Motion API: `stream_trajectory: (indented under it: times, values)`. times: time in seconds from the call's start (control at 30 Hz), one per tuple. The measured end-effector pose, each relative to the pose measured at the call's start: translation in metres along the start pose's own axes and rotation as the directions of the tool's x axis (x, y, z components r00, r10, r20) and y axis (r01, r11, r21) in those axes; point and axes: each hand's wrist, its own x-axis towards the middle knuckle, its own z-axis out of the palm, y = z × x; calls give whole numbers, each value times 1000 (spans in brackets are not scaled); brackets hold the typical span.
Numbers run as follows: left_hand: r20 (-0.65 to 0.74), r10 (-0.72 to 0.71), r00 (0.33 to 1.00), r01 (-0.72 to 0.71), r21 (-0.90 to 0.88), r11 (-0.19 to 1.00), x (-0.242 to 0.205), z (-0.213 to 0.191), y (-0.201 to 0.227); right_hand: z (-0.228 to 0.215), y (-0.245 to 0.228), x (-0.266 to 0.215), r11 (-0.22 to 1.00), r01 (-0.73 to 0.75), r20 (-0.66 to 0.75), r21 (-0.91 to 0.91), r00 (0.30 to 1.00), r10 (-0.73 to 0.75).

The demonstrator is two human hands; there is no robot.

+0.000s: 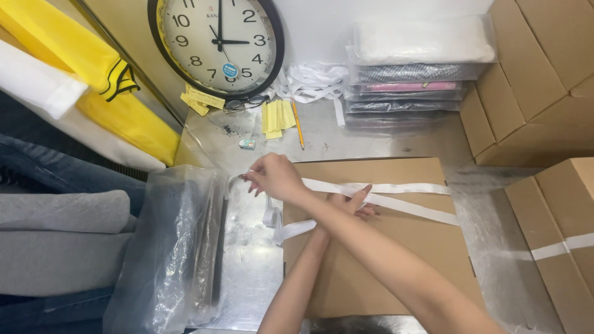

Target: The person places a plastic-wrapped item into a cardboard box, closes the lid, and ties the box with a white ribbon. The person wraps the ribbon around the box in a cross pattern and ties a neat bow on top.

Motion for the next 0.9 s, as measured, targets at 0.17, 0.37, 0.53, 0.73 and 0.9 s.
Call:
stream_trajectory:
  times: [0.17,0.37,0.53,0.73,0.9]
  values:
    - [48,182,982,-188,274,943,2,5,-21,50,-64,14,986,160,-33,-54,986,-162]
    - [207,112,972,-153,196,969,0,-8,0,99,-105,22,945,326,29,-18,945,-326]
    - [256,88,963,-129,147,981,0,-14,-2,83,-67,6,970,229,217,-87,954,-206]
    - [176,-29,984,-135,841,524,-24,-13,25,-26,0,1,996,77,120,-38,990,-72]
    - [122,7,993,-88,674,733,-33,-7,43,-124,88,-38,991,-102,81,90,992,95]
